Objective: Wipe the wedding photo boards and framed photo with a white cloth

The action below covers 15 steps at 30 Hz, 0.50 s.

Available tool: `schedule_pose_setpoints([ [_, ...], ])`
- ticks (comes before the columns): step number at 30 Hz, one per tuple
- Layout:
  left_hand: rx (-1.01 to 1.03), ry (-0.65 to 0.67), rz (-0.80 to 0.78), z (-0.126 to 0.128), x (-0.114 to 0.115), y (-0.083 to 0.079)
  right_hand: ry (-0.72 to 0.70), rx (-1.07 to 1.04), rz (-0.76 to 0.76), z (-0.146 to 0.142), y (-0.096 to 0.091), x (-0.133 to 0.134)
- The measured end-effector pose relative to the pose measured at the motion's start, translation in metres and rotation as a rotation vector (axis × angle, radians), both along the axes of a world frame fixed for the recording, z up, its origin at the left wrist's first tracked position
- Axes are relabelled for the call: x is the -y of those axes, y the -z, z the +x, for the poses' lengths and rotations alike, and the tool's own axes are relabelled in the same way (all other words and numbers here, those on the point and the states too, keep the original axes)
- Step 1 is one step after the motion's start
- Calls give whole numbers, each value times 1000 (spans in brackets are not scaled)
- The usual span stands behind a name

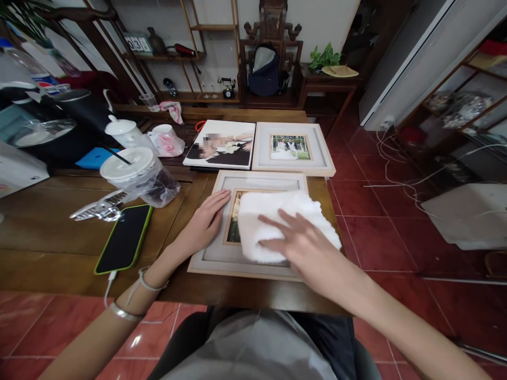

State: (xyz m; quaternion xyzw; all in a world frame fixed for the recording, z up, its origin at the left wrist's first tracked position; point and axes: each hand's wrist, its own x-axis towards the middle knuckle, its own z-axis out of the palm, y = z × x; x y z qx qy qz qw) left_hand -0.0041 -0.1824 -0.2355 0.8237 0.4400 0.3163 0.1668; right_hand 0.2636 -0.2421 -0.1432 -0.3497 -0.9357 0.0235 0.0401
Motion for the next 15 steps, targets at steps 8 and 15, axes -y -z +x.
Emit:
schedule_pose_setpoints([
  [8, 7, 9, 12, 0, 0, 0, 194, 85, 317, -26, 20, -91],
  [15, -52, -3, -15, -1, 0, 0, 61, 203, 196, -34, 46, -65],
])
